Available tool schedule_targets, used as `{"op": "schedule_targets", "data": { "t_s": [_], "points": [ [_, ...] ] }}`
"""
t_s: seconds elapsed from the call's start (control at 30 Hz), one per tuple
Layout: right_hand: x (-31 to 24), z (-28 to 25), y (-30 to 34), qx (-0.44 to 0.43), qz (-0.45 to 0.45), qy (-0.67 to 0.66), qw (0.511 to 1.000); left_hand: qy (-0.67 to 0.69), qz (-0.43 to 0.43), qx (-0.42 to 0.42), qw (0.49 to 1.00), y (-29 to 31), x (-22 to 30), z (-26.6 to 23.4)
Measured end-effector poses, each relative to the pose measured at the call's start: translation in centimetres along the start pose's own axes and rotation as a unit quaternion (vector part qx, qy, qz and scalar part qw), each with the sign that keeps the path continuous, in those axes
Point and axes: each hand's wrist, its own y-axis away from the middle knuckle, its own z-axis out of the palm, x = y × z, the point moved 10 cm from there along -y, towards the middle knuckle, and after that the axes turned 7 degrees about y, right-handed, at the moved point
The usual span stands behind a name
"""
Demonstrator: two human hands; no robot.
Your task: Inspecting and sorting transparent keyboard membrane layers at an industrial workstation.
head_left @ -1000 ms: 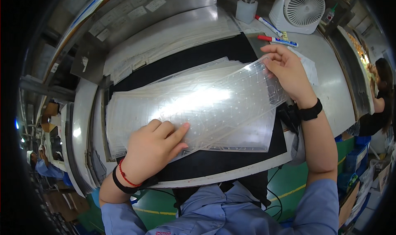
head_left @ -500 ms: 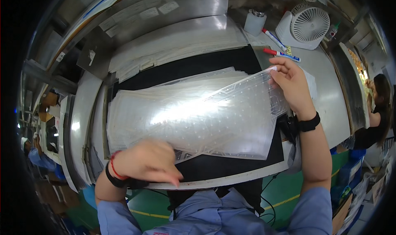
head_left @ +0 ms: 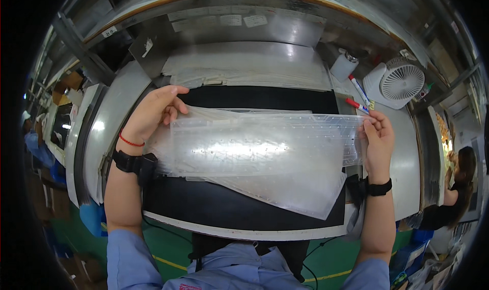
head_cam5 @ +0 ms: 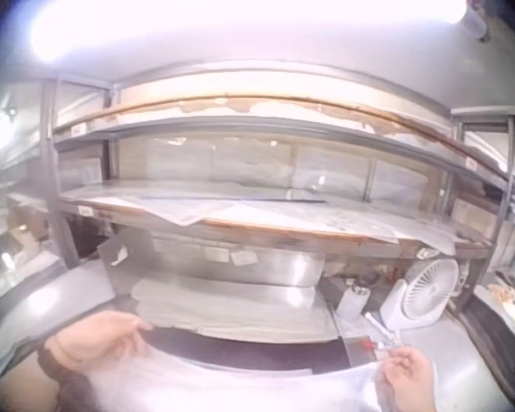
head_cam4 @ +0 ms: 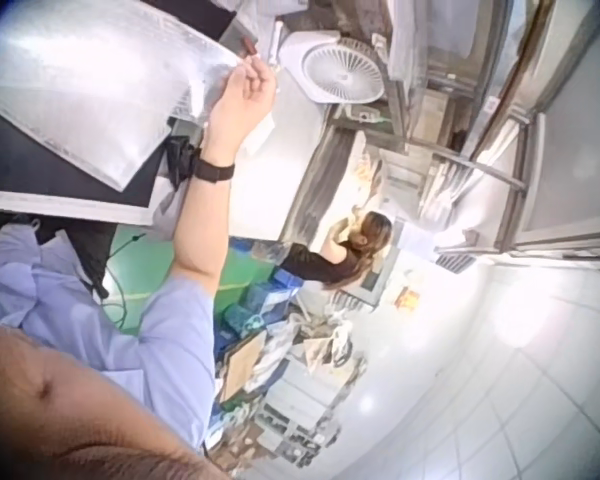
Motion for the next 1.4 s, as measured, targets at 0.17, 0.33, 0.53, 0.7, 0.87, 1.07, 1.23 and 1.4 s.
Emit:
{"op": "schedule_targets", "data": {
  "t_s": [0.17, 0.33, 0.53, 0.7, 0.87, 1.07, 1.23, 1.4],
  "points": [
    [0.2, -0.6, -0.2, 0.02, -0.005, 0.005, 1.0, 0.005, -0.017, -0.051, 0.999, 0.2, -0.5, 0.5],
    [-1.4, -1.1, 0.1, 0.044, -0.07, -0.039, 0.996, -0.005, 0.049, -0.005, 0.999, -0.3, 0.5, -0.8],
    [-4.6, 2.1, 2.0, -0.165, -0.13, -0.179, 0.961, 0.05, 0.119, 0.08, 0.988, -0.4, 0.7, -4.9],
    [-2.1, 2.9, 1.7, -0.175, -0.078, -0.109, 0.975, 0.063, 0.016, 0.082, 0.994, -0.8, -0.6, -4.7],
    [-1.7, 2.7, 1.5, -0.139, -0.052, -0.032, 0.988, 0.113, -0.035, 0.027, 0.993, -0.7, -1.1, -4.3],
    [-1.5, 2.3, 1.4, -0.103, -0.035, 0.025, 0.994, 0.017, -0.008, 0.014, 1.0, -1.9, -2.6, -5.7],
    [-1.6, 2.4, 1.3, -0.098, -0.03, 0.025, 0.994, 0.156, 0.071, 0.072, 0.983, -2.7, -2.7, -8.9],
    [-1.2, 2.1, 1.2, -0.091, -0.032, 0.034, 0.995, 0.207, 0.062, 0.099, 0.971, -2.3, -1.8, -7.0]
  ]
}}
